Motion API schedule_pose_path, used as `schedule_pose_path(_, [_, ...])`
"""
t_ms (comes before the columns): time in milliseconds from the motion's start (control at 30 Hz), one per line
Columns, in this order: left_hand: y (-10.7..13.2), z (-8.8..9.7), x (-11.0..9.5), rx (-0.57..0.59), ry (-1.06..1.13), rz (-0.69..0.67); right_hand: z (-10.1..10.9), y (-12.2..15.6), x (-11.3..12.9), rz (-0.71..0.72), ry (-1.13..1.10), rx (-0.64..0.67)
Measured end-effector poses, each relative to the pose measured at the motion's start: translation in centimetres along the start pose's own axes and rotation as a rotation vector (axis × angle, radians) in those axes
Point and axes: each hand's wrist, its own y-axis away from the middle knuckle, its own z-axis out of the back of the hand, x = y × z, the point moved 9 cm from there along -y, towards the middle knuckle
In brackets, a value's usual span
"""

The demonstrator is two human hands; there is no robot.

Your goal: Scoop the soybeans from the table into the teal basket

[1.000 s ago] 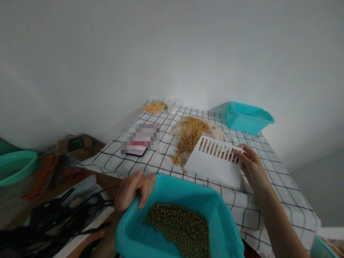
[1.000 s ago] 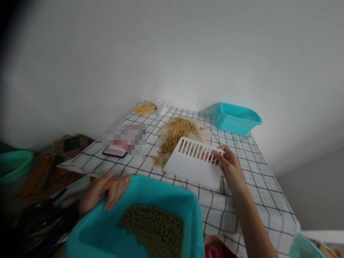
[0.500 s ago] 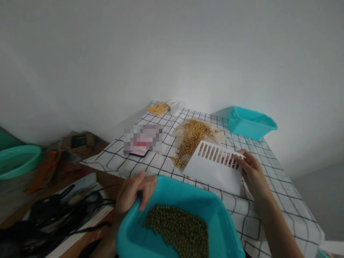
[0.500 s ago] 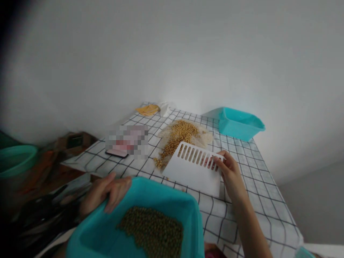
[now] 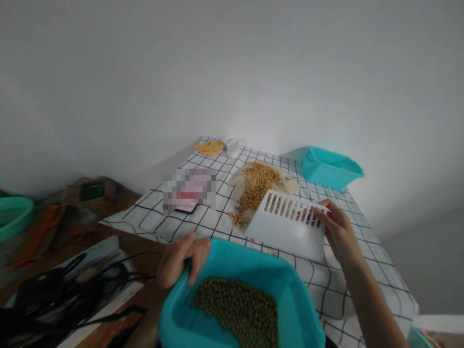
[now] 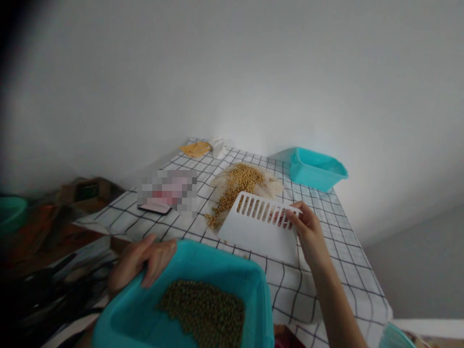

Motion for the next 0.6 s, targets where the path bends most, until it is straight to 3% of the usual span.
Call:
schedule_pose_path(300, [0.0,0.2,0.0,-0.025,-0.036,0.005,0.6,0.5,-0.8,-0.006,-0.037,-0.075])
schedule_pose_path(600, [-0.3,-0.4,-0.6,0.064,-0.009,-0.035,0.3,-0.3,-2.2,-0.088,-0.025,0.024])
